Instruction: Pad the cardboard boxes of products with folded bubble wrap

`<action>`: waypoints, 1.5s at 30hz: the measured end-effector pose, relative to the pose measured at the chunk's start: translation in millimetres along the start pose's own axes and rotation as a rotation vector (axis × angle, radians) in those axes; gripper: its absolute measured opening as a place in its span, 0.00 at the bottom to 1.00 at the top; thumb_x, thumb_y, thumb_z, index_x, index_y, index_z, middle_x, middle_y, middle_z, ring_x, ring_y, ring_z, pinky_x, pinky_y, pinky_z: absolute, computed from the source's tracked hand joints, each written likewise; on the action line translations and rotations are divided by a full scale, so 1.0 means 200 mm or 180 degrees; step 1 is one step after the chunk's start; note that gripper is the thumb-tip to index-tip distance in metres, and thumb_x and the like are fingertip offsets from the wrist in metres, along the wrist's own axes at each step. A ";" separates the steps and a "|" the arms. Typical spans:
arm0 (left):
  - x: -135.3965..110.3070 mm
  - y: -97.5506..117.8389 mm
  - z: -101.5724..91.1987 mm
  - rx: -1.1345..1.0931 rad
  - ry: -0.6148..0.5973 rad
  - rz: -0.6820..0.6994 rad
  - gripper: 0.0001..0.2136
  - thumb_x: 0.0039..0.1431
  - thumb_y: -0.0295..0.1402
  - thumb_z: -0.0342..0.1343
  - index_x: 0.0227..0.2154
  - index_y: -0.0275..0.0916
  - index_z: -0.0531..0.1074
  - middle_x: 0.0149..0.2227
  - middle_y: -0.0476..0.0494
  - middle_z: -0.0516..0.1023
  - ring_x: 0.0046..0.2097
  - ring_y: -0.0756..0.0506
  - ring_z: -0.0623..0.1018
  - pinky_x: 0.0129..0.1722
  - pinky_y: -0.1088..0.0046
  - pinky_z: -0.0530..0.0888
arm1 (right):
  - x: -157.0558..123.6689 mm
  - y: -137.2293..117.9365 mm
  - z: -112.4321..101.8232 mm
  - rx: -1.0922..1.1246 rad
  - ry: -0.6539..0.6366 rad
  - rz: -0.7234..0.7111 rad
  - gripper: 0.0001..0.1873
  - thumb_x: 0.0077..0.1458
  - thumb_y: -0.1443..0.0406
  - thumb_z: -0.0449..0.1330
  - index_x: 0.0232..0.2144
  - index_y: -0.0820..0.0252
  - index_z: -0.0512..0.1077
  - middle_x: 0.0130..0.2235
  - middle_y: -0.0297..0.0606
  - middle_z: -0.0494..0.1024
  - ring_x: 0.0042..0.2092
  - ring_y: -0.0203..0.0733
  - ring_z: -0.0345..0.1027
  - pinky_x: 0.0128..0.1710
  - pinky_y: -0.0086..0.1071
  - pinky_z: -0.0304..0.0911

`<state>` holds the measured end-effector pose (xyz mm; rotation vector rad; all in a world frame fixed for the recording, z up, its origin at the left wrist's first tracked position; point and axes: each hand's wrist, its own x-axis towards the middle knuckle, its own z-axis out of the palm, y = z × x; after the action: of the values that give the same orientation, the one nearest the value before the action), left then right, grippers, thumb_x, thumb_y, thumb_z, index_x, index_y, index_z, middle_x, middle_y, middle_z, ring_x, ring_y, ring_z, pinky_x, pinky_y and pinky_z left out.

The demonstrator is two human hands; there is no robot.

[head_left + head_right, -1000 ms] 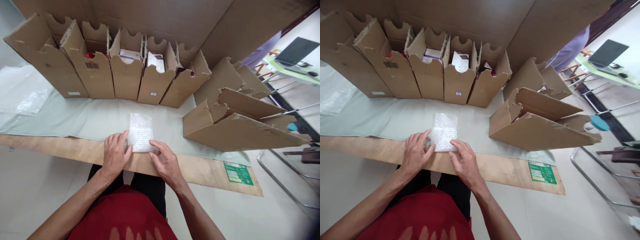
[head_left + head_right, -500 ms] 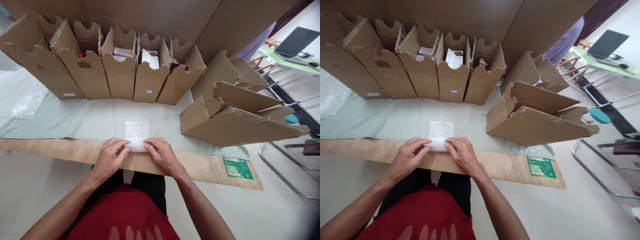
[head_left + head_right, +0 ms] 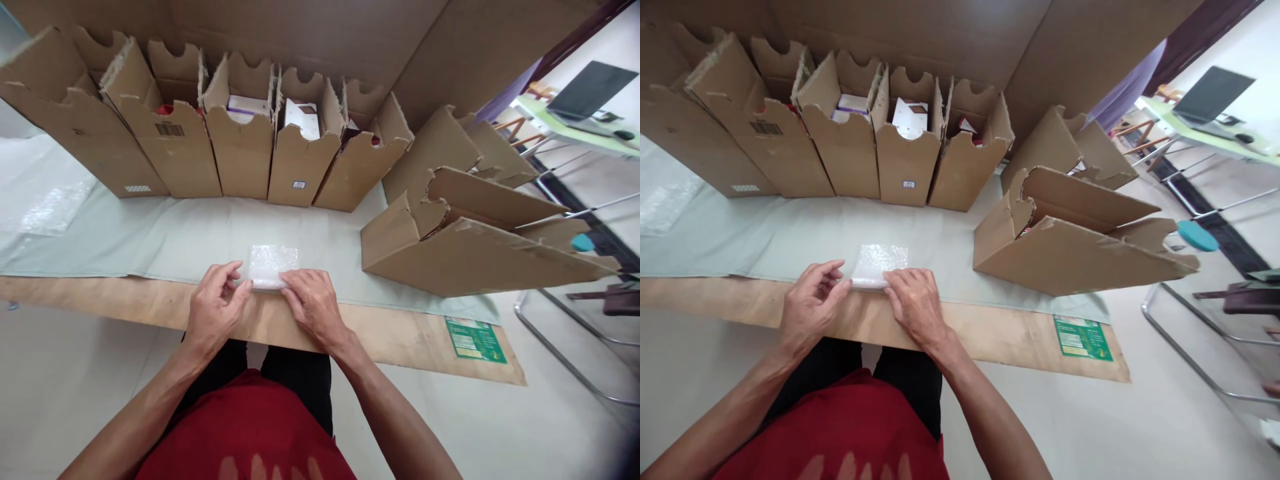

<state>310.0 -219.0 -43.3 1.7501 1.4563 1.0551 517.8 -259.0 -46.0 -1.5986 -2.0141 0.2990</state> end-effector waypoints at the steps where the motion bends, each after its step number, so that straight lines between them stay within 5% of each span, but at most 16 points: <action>1: -0.03 0.01 -0.02 -0.0337 -0.0007 -0.0269 0.18 0.61 0.43 0.59 0.49 0.39 0.76 0.41 0.43 0.80 0.38 0.45 0.80 0.40 0.67 0.79 | 0.00 -0.01 -0.01 0.0202 0.0087 0.0180 0.13 0.69 0.67 0.56 0.50 0.54 0.78 0.49 0.42 0.84 0.50 0.50 0.76 0.53 0.46 0.66; 6: -0.15 0.05 -0.02 -0.2283 -0.0900 -0.1498 0.29 0.57 0.43 0.66 0.59 0.37 0.70 0.56 0.33 0.79 0.56 0.36 0.80 0.54 0.56 0.79 | -0.04 -0.11 -0.03 0.1534 0.0131 0.0868 0.11 0.66 0.61 0.59 0.45 0.54 0.79 0.46 0.39 0.85 0.46 0.48 0.77 0.49 0.41 0.70; 9: -0.16 0.07 0.01 -0.2736 -0.1074 -0.1608 0.29 0.57 0.41 0.66 0.60 0.37 0.70 0.54 0.35 0.80 0.58 0.37 0.79 0.58 0.57 0.77 | -0.08 -0.16 -0.04 0.2119 -0.0208 0.0905 0.11 0.67 0.59 0.57 0.42 0.56 0.79 0.40 0.37 0.84 0.40 0.44 0.77 0.41 0.36 0.70; 13: -0.14 0.10 0.00 -0.2366 -0.1222 -0.1410 0.28 0.58 0.38 0.65 0.61 0.39 0.69 0.51 0.38 0.82 0.52 0.40 0.82 0.53 0.63 0.79 | -0.11 -0.13 -0.13 0.1681 0.0277 0.0906 0.15 0.62 0.54 0.63 0.46 0.55 0.77 0.45 0.41 0.81 0.46 0.48 0.74 0.50 0.41 0.69; 18: -0.20 0.15 -0.01 -0.1667 -0.1786 -0.0837 0.29 0.63 0.40 0.61 0.65 0.44 0.66 0.52 0.37 0.83 0.50 0.40 0.84 0.47 0.66 0.82 | -0.13 -0.11 -0.30 0.2115 -0.0391 0.0770 0.30 0.57 0.50 0.68 0.57 0.55 0.72 0.52 0.42 0.79 0.47 0.46 0.74 0.48 0.37 0.70; 23: -0.23 0.18 0.08 -0.0841 -0.1909 0.0257 0.27 0.66 0.39 0.57 0.67 0.48 0.63 0.51 0.40 0.83 0.52 0.40 0.84 0.42 0.69 0.83 | -0.16 -0.13 -0.45 0.1157 -0.0922 0.0760 0.08 0.58 0.65 0.66 0.41 0.56 0.77 0.37 0.34 0.81 0.39 0.42 0.73 0.42 0.32 0.66; 27: -0.13 0.30 0.11 -0.0349 -0.1937 0.1175 0.29 0.66 0.33 0.55 0.68 0.51 0.59 0.50 0.44 0.83 0.50 0.43 0.83 0.48 0.65 0.82 | -0.23 -0.10 -0.67 0.0287 -0.0848 0.0532 0.04 0.56 0.72 0.64 0.35 0.60 0.75 0.35 0.36 0.79 0.38 0.42 0.71 0.42 0.34 0.63; 30: 0.02 0.47 0.14 -0.0122 -0.1510 0.1923 0.27 0.65 0.32 0.57 0.66 0.49 0.61 0.56 0.42 0.79 0.55 0.42 0.81 0.54 0.61 0.80 | -0.30 -0.06 -0.92 0.0370 -0.0239 0.0513 0.03 0.60 0.66 0.65 0.33 0.58 0.76 0.31 0.33 0.77 0.33 0.39 0.69 0.33 0.31 0.62; 32: 0.14 0.60 0.21 -0.0039 -0.1175 0.2456 0.23 0.65 0.30 0.56 0.63 0.44 0.66 0.58 0.38 0.77 0.58 0.40 0.78 0.58 0.58 0.77 | -0.33 -0.01 -1.10 0.0583 0.0633 0.0581 0.05 0.60 0.63 0.68 0.32 0.56 0.77 0.29 0.31 0.76 0.29 0.36 0.66 0.28 0.30 0.61; 35: 0.29 0.79 0.37 0.0007 -0.0861 0.3149 0.21 0.65 0.29 0.56 0.61 0.36 0.68 0.64 0.30 0.72 0.65 0.35 0.71 0.63 0.50 0.71 | -0.31 0.11 -1.31 0.0646 0.2186 0.0616 0.06 0.57 0.61 0.71 0.33 0.55 0.78 0.28 0.30 0.76 0.27 0.36 0.66 0.27 0.30 0.62; 38: 0.38 0.91 0.56 0.0016 -0.0898 0.3425 0.22 0.63 0.29 0.59 0.59 0.33 0.69 0.68 0.25 0.64 0.70 0.30 0.63 0.65 0.44 0.68 | -0.23 0.25 -1.41 0.0321 0.2794 0.0567 0.09 0.53 0.61 0.73 0.32 0.56 0.77 0.29 0.31 0.76 0.28 0.36 0.68 0.29 0.31 0.64; 42: 0.39 0.92 0.71 -0.0175 -0.1040 0.3374 0.09 0.65 0.23 0.54 0.45 0.38 0.76 0.61 0.32 0.72 0.66 0.34 0.69 0.62 0.47 0.72 | -0.11 0.44 -1.44 -0.0421 0.2077 0.0601 0.07 0.54 0.61 0.68 0.32 0.58 0.76 0.29 0.32 0.76 0.29 0.37 0.65 0.30 0.31 0.61; 45: 0.35 0.86 0.73 -0.0293 -0.0991 0.3381 0.10 0.64 0.19 0.53 0.38 0.39 0.76 0.59 0.34 0.72 0.63 0.37 0.71 0.59 0.52 0.75 | -0.04 0.51 -1.44 -0.0777 0.1281 0.0509 0.05 0.56 0.64 0.61 0.34 0.57 0.77 0.31 0.33 0.79 0.30 0.38 0.67 0.33 0.32 0.62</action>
<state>526.2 -180.4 45.1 2.5154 0.2017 1.1983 760.0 -285.3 139.2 -1.8023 -1.6652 -0.2075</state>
